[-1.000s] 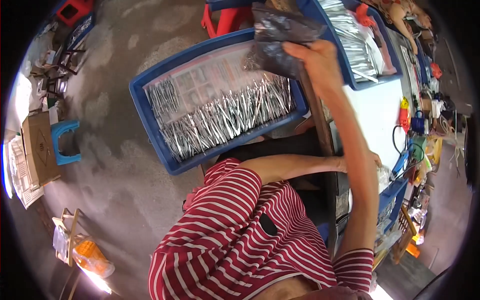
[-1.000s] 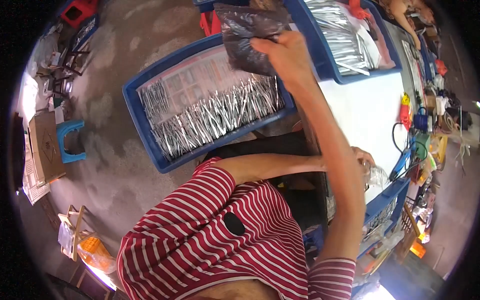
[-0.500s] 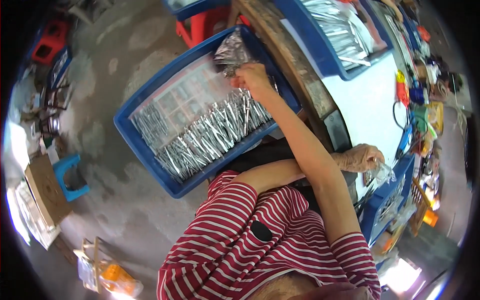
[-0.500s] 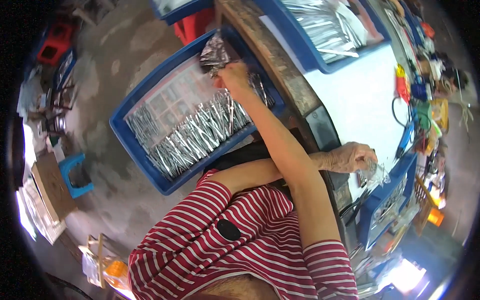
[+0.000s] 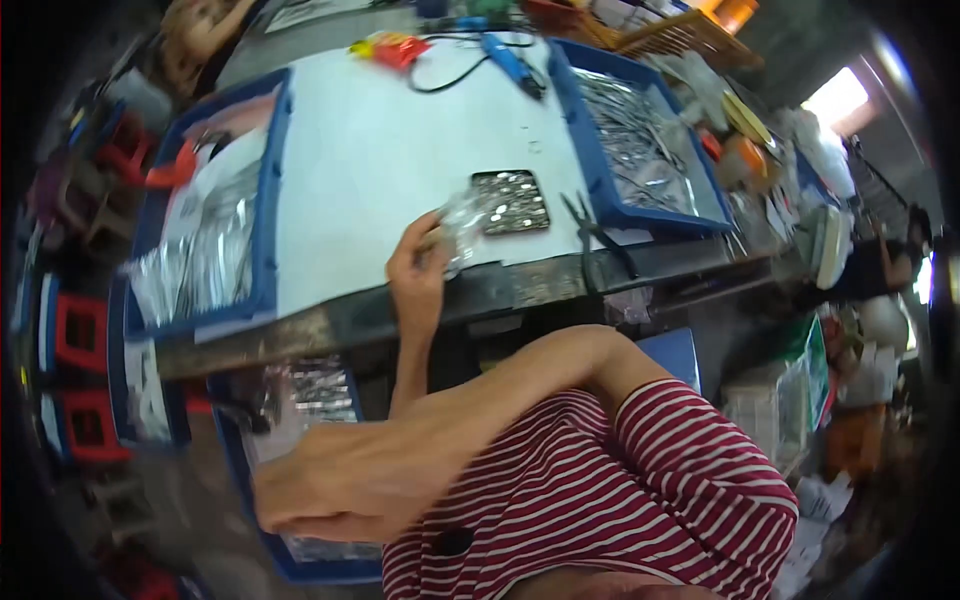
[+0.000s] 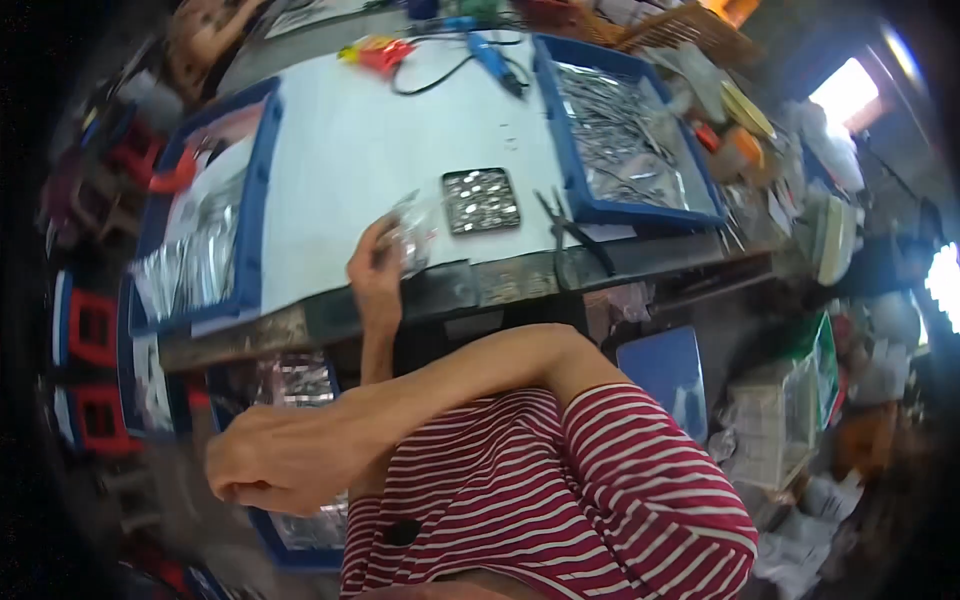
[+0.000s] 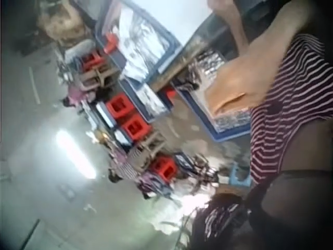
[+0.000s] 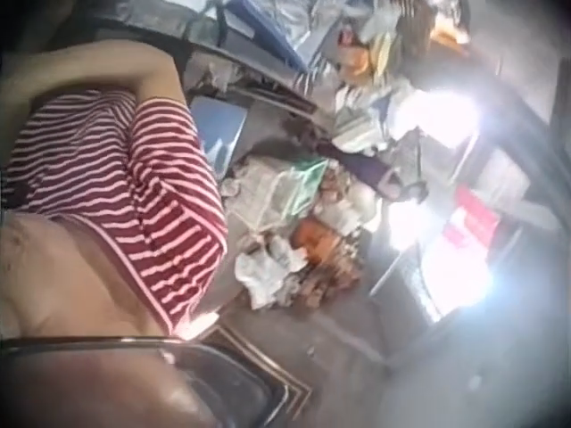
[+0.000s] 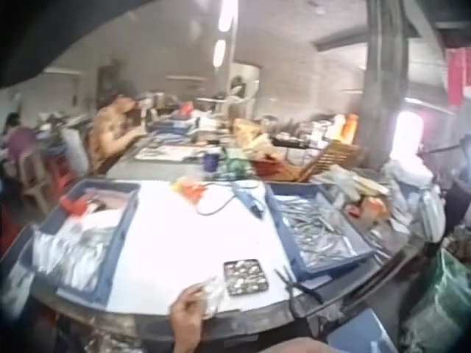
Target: Sorting and arranging metal strips into trays and bags.
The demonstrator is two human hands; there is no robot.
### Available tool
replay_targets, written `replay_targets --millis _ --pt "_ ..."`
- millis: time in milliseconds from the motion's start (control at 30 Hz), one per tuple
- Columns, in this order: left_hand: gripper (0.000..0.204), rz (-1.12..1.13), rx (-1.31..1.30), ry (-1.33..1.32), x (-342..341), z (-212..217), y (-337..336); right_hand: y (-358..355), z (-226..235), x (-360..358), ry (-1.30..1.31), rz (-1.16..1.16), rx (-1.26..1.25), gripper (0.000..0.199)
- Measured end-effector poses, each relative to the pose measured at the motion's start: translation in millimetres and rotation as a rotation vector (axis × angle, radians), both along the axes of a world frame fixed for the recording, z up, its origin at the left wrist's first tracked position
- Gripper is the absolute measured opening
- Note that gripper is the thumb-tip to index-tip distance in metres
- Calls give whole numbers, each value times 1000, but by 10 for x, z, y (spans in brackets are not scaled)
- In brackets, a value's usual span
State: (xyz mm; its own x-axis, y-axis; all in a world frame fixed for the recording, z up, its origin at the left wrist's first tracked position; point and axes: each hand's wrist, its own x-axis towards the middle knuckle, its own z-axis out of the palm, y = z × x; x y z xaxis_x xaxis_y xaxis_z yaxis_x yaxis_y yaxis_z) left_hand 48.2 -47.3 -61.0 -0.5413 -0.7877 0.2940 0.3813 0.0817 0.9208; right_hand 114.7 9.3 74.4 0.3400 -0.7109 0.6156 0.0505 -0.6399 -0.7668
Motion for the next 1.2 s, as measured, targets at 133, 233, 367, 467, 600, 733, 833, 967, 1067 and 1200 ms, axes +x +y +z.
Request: replay_targets --millis 133,233,367,467,600,733,833,967,1067,1200 --pt "31 -17 286 -157 92 -72 -38 407 187 -1094 62 -343 -49 15" --pt "30 -7 80 63 -53 -185 29 727 181 -1956 98 -768 264 17" --pt "29 49 81 60 -48 -75 67 878 -137 -3096 168 -1227 439 23" --pt "30 -5 106 59 -95 -38 97 1021 -625 -4098 559 -1392 423 27" --pt "45 -36 183 -34 -93 -31 69 899 -943 -4919 836 -1597 378 36" --pt "45 22 147 -50 -83 -41 80 621 -993 -5462 742 -1791 438 42" --pt "51 126 156 -121 -160 36 133 409 -1003 -5836 722 -1933 460 44" --pt "49 105 170 -120 -170 -11 127 265 -1096 -6146 792 -1967 638 56" --pt "38 177 168 -159 -195 -37 135 237 -1180 -6292 740 -1922 797 59" --pt "36 120 17 -257 -197 -34 98 131 -1156 -6056 877 -1865 884 63"
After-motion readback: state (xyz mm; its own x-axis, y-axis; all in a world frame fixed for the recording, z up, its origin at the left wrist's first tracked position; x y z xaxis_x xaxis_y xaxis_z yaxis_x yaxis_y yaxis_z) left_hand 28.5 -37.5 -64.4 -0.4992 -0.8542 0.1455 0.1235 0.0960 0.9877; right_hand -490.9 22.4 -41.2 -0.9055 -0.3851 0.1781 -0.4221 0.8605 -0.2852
